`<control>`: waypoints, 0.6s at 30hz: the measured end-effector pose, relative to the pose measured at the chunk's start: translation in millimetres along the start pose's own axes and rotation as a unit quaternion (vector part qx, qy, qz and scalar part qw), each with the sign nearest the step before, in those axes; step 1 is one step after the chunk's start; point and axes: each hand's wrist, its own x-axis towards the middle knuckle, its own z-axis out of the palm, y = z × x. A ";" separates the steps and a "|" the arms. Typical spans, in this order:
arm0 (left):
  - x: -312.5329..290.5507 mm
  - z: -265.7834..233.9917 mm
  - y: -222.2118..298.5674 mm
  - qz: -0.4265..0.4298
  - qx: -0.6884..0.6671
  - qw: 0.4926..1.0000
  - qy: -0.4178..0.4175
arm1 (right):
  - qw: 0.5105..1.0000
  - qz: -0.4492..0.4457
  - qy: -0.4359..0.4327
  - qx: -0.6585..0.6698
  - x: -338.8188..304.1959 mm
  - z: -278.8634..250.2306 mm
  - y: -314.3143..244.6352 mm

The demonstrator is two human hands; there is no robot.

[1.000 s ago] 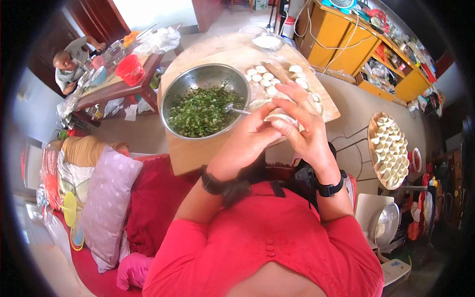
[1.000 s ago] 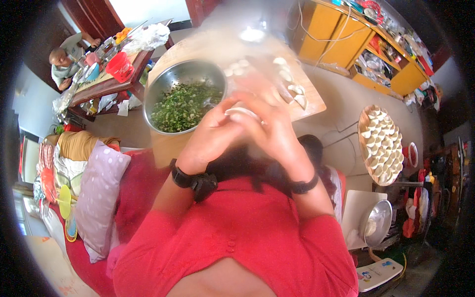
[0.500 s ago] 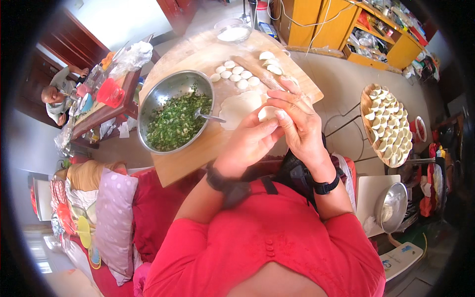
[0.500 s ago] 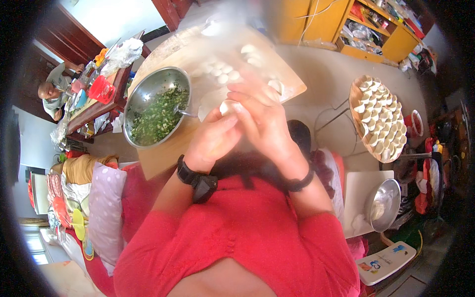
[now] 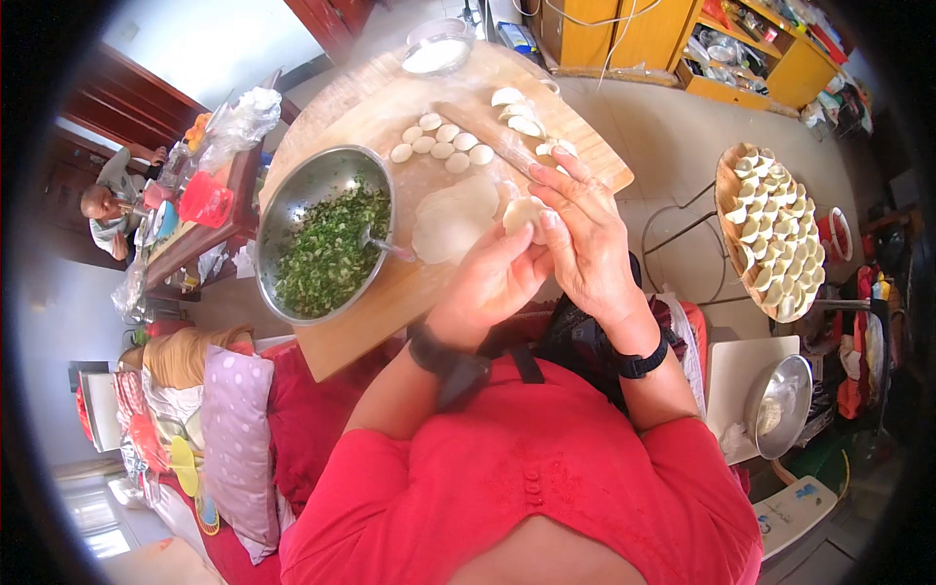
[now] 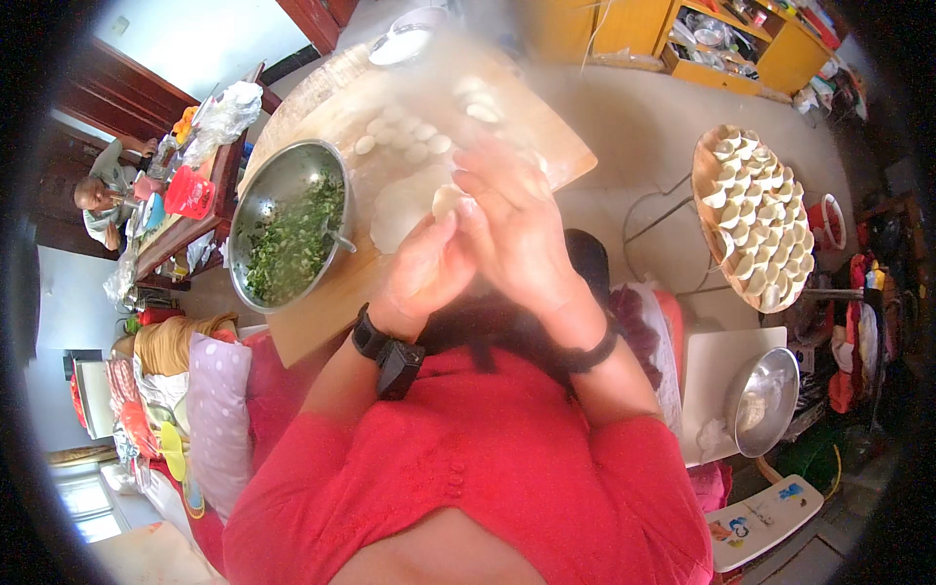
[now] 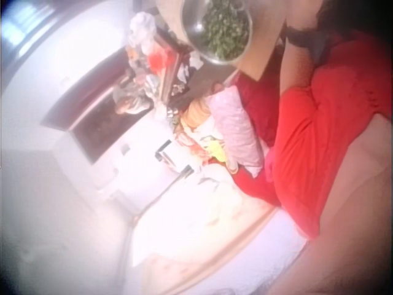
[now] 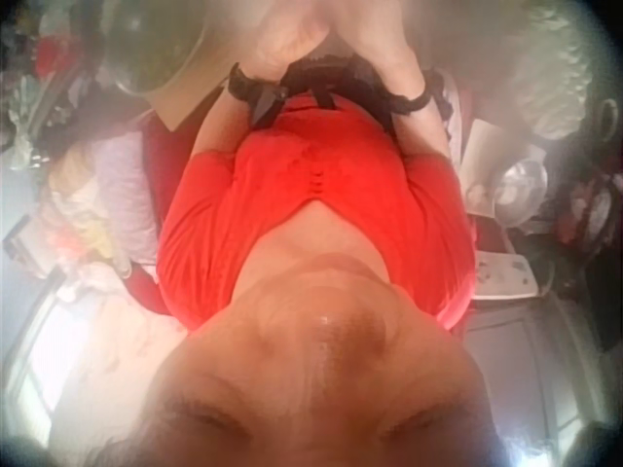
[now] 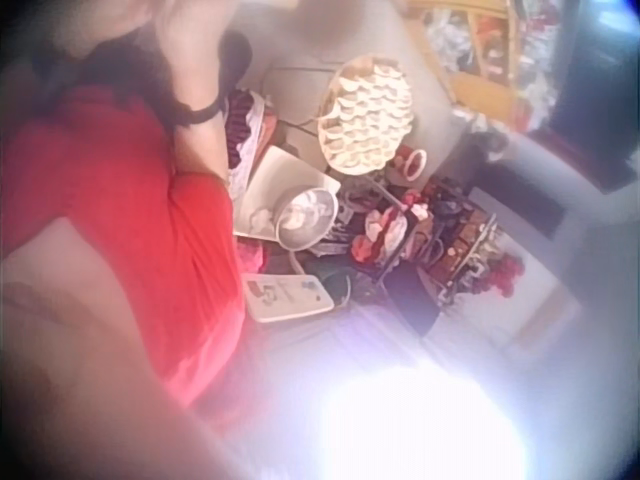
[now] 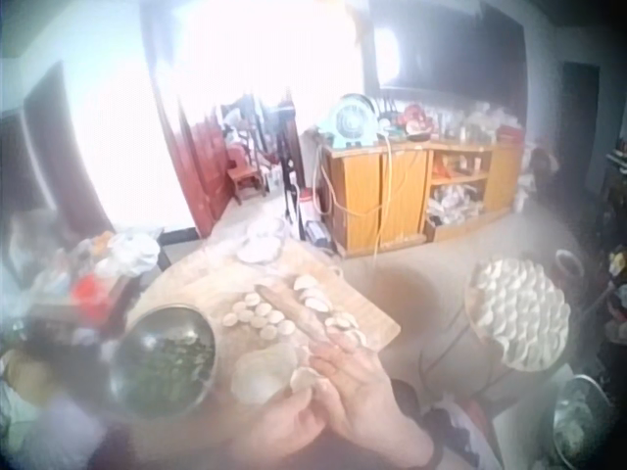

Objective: The person scoops filling from a bowl onto a dough wrapper, folds the wrapper by hand, and places the completed dumpling onto a tray, repeating this process for several dumplings.

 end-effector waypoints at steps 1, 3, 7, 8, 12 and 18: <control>0.7 -5.5 0.3 0.001 0.000 1.000 0.001 | 1.000 0.000 -0.001 0.001 -1.2 1.9 2.0; 8.2 -17.8 6.4 -0.036 -0.159 0.987 -0.015 | 0.991 0.086 -0.043 0.094 0.4 9.3 10.8; 12.5 -24.3 15.0 -0.047 -0.084 0.995 0.027 | 0.973 0.168 -0.082 0.133 1.5 13.4 12.3; 13.5 -27.6 14.3 -0.038 -0.107 0.993 0.016 | 0.989 0.106 -0.067 0.081 1.0 19.1 19.5; 14.9 -53.4 23.2 -0.008 -0.091 0.993 0.071 | 0.995 0.098 -0.025 0.026 10.1 41.2 32.0; -6.2 -116.0 54.3 0.176 0.740 0.617 0.201 | 0.978 0.201 -0.063 0.000 84.4 63.5 93.7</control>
